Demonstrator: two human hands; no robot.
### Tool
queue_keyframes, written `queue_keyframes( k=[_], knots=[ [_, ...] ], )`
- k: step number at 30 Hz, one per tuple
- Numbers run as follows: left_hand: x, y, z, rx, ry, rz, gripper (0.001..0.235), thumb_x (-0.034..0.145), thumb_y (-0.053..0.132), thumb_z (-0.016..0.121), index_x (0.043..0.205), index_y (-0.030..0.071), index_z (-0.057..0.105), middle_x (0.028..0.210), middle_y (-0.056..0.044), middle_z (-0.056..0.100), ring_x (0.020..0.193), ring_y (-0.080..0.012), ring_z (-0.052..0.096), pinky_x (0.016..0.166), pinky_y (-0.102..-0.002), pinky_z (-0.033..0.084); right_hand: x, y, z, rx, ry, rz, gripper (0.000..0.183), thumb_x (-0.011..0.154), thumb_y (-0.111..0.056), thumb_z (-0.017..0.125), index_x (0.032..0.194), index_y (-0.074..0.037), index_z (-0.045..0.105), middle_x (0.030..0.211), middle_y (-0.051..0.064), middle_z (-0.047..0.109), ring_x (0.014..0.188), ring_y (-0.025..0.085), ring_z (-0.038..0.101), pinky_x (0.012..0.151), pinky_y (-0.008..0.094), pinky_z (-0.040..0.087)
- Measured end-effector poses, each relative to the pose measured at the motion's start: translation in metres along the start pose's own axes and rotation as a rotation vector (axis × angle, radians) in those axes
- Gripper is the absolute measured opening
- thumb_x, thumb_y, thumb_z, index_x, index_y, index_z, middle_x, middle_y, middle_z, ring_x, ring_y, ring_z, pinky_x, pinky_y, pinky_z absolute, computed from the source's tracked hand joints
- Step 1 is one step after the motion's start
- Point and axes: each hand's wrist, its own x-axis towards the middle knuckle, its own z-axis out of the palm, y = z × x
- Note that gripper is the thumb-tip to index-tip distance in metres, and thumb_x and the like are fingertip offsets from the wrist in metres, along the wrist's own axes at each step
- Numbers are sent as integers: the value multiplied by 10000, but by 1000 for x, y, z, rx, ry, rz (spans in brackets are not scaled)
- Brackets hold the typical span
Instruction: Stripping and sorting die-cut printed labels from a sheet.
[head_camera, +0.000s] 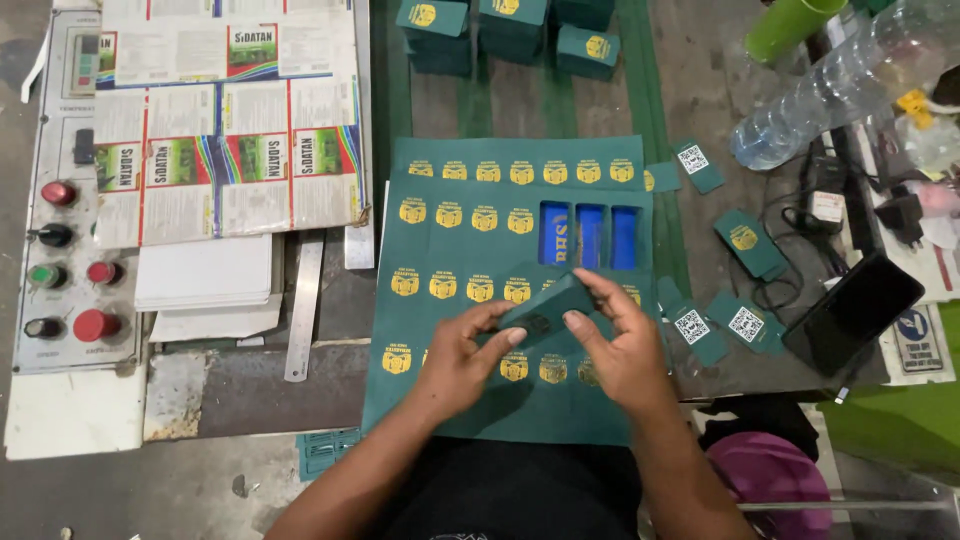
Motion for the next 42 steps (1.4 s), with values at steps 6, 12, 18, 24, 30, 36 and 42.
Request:
queue_keyframes(
  k=[6, 12, 18, 24, 30, 36, 42],
  knots=[
    [2, 19, -2, 466, 52, 271, 313, 878, 176, 812, 1129, 20, 709, 946, -147, 747, 824, -299, 718, 736, -366, 551, 3, -22, -4, -370, 53, -127, 363, 875, -119, 775, 1223, -51, 696, 1164, 110, 757, 1099, 203, 715, 940, 336, 544],
    [11, 30, -8, 305, -70, 124, 316, 874, 205, 813, 1102, 22, 694, 965, -140, 736, 848, -292, 724, 722, -366, 563, 12, -31, -6, -266, -35, -77, 388, 886, -136, 760, 1258, -41, 696, 1090, 107, 759, 1025, 182, 699, 897, 323, 559],
    [39, 12, -17, 556, 66, 239, 394, 863, 249, 828, 1165, 47, 677, 1051, -146, 718, 893, -292, 715, 741, -392, 568, 37, -22, -11, -388, -13, -52, 370, 850, -120, 789, 1202, -43, 706, 1045, 85, 766, 989, 166, 708, 874, 319, 556],
    [74, -18, -35, 704, 145, 135, 542, 906, 322, 781, 1287, 19, 542, 986, -151, 655, 871, -316, 664, 766, -437, 540, 148, 66, -77, 220, 138, 18, 306, 923, -77, 766, 1200, -38, 642, 995, 19, 652, 897, 143, 639, 820, 310, 556],
    [72, -31, -34, 760, 166, 374, 416, 929, 205, 725, 1244, 11, 535, 1024, -165, 610, 946, -353, 630, 833, -479, 498, 305, 105, -131, 475, 241, 129, 289, 956, -143, 773, 1205, -78, 639, 920, 36, 684, 779, 151, 667, 653, 311, 529],
    [75, -28, -35, 757, 143, 300, 394, 900, 162, 719, 1223, 26, 538, 1012, -158, 623, 956, -353, 632, 842, -474, 496, 405, 126, -114, 487, 386, 274, 333, 890, -154, 789, 1185, -104, 642, 827, 31, 714, 665, 157, 683, 541, 294, 506],
    [77, -26, -36, 760, 135, 292, 436, 875, 157, 722, 1247, 24, 536, 1013, -164, 629, 958, -365, 626, 849, -477, 494, 456, 151, -98, 273, 519, 296, 217, 853, -155, 828, 1037, -88, 735, 860, 37, 749, 626, 140, 701, 471, 294, 441]
  ],
)
